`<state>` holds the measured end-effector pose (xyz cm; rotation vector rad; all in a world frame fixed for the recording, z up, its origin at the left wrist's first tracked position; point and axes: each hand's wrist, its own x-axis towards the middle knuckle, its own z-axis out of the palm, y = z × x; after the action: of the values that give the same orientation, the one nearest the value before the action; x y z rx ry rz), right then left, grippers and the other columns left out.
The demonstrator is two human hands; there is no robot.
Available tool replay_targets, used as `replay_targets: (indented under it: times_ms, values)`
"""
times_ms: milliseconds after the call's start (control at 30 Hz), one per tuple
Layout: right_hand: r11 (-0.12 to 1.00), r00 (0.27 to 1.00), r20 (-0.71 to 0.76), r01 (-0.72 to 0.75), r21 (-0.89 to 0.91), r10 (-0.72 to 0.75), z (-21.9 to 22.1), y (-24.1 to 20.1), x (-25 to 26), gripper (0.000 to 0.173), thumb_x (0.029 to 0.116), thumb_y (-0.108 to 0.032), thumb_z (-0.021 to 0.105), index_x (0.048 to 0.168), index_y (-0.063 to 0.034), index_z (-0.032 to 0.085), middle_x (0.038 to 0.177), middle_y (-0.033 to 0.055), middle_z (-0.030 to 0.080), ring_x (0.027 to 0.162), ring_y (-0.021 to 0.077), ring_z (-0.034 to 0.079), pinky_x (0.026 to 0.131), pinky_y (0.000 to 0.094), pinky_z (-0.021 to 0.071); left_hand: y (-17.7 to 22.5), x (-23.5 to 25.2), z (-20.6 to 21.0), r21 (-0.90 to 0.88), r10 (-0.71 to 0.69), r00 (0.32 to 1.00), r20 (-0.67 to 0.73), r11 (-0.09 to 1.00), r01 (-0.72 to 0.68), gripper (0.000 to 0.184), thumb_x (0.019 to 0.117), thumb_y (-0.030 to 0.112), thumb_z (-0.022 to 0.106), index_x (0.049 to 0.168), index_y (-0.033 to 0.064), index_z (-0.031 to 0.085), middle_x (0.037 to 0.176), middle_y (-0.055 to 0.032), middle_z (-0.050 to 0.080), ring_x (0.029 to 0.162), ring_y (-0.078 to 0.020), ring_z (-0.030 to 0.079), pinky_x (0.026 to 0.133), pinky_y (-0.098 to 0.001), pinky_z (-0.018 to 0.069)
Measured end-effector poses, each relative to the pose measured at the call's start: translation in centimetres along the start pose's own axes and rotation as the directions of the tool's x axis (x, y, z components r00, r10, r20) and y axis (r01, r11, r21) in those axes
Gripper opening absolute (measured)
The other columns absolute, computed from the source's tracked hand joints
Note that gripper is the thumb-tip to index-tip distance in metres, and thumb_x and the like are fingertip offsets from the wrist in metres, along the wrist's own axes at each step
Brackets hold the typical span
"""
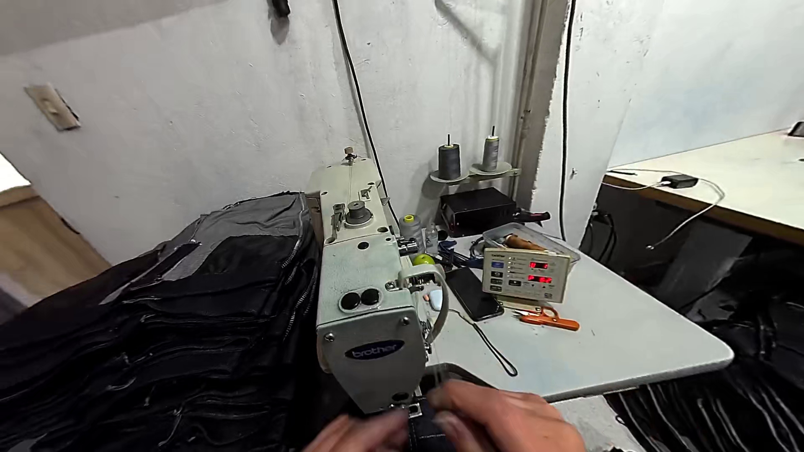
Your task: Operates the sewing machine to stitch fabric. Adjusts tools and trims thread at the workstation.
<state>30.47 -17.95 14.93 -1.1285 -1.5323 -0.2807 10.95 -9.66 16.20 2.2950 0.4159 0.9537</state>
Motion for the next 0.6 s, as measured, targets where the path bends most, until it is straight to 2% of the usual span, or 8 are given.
replay_targets:
  times_ms: [133, 200, 300, 400, 467, 500, 533, 600]
  values:
    - [0.992, 0.995, 0.001, 0.096, -0.077, -0.096, 0.4, -0.2, 0.1, 0.015, 0.1009, -0.012, 0.062, 0.104, -0.0005, 0.07, 0.064, 0.0077, 0.065, 0.055, 0.0167, 0.061, 0.055, 0.0266, 0.0501, 3.2, 5.1, 1.0, 0.134, 0.083, 0.988, -0.134, 0.989, -0.065, 0.027, 0.1023, 0.02, 0.059, 0.097, -0.0008, 0.077, 0.082, -0.0065, 0.074, 0.073, -0.0022, 0.066, 0.068, -0.017, 0.0537]
    - [0.984, 0.989, 0.019, 0.144, -0.105, -0.143, -0.2, 0.2, 0.1, 0.015, 0.0998, -0.01, 0.063, 0.107, -0.0014, 0.072, 0.063, 0.0072, 0.065, 0.056, 0.0181, 0.061, 0.056, 0.028, 0.0497, 3.7, 6.3, 1.3, 0.291, 0.17, 0.963, -0.208, 0.951, -0.105, 0.023, 0.0969, 0.014, 0.063, 0.084, 0.0018, 0.077, 0.074, -0.0056, 0.073, 0.068, -0.0026, 0.065, 0.064, -0.0162, 0.0519]
    - [0.984, 0.98, 0.096, 0.178, -0.017, -0.175, -1.3, 1.6, 0.1, 0.022, 0.1007, -0.01, 0.062, 0.12, -0.0064, 0.071, 0.063, 0.007, 0.062, 0.056, 0.02, 0.059, 0.054, 0.0312, 0.0479, 3.9, 6.6, 1.3, 0.43, 0.27, 0.924, -0.271, 0.893, -0.135, 0.021, 0.0933, 0.015, 0.066, 0.078, 0.0039, 0.075, 0.068, -0.0038, 0.07, 0.064, -0.0026, 0.064, 0.06, -0.0156, 0.0501]
    - [0.994, 0.992, 0.082, 0.087, 0.062, -0.092, -3.4, 4.9, -0.8, 0.029, 0.1036, -0.02, 0.059, 0.131, -0.011, 0.064, 0.076, 0.0061, 0.069, 0.064, 0.0127, 0.064, 0.063, 0.026, 0.0539, 3.4, 6.4, 0.6, 0.199, 0.299, 0.905, -0.304, 0.949, -0.246, 0.022, 0.1043, 0.023, 0.059, 0.089, 0.0094, 0.068, 0.086, 0.0034, 0.072, 0.084, 0.003, 0.068, 0.074, -0.0125, 0.0557]
    - [0.996, 0.999, -0.012, -0.042, -0.075, 0.042, -5.0, 11.2, -2.6, 0.031, 0.1051, -0.03, 0.055, 0.127, -0.0117, 0.067, 0.076, 0.0037, 0.068, 0.059, 0.0078, 0.062, 0.055, 0.024, 0.0532, 3.1, 6.6, 0.3, -0.015, 0.246, 0.918, -0.31, 0.965, -0.264, 0.021, 0.1054, 0.03, 0.057, 0.094, 0.0189, 0.072, 0.106, 0.0107, 0.07, 0.101, 0.0032, 0.065, 0.086, -0.0141, 0.0544]
    - [0.968, 0.994, -0.048, -0.11, -0.225, 0.102, -6.1, 15.4, -3.9, 0.029, 0.1034, -0.029, 0.055, 0.118, -0.01, 0.071, 0.078, 0.0053, 0.07, 0.058, 0.0123, 0.063, 0.052, 0.0305, 0.0539, 3.0, 6.6, 0.3, -0.099, 0.213, 0.929, -0.303, 0.962, -0.253, 0.022, 0.1048, 0.032, 0.057, 0.095, 0.0216, 0.074, 0.112, 0.0126, 0.067, 0.107, 0.0023, 0.062, 0.092, -0.0156, 0.0524]
    - [0.911, 0.982, -0.049, -0.187, -0.368, 0.182, -7.4, 19.6, -5.5, 0.025, 0.0986, -0.021, 0.057, 0.109, -0.0054, 0.074, 0.08, 0.0116, 0.07, 0.06, 0.0248, 0.066, 0.052, 0.0442, 0.0534, 2.9, 6.6, 0.5, -0.162, 0.192, 0.937, -0.292, 0.956, -0.246, 0.022, 0.1047, 0.033, 0.057, 0.096, 0.0219, 0.074, 0.114, 0.0125, 0.067, 0.11, 0.0007, 0.061, 0.094, -0.0174, 0.0517]
    - [0.775, 0.889, 0.015, -0.391, -0.496, 0.458, -9.9, 26.9, -10.0, 0.021, 0.0926, -0.007, 0.071, 0.108, 0.0074, 0.071, 0.1, 0.0326, 0.068, 0.092, 0.0564, 0.065, 0.073, 0.0738, 0.05, 3.0, 6.5, 1.2, -0.273, 0.161, 0.955, -0.251, 0.934, -0.229, 0.02, 0.1053, 0.032, 0.056, 0.102, 0.0198, 0.07, 0.109, 0.0076, 0.073, 0.108, -0.0055, 0.067, 0.095, -0.0245, 0.0552]
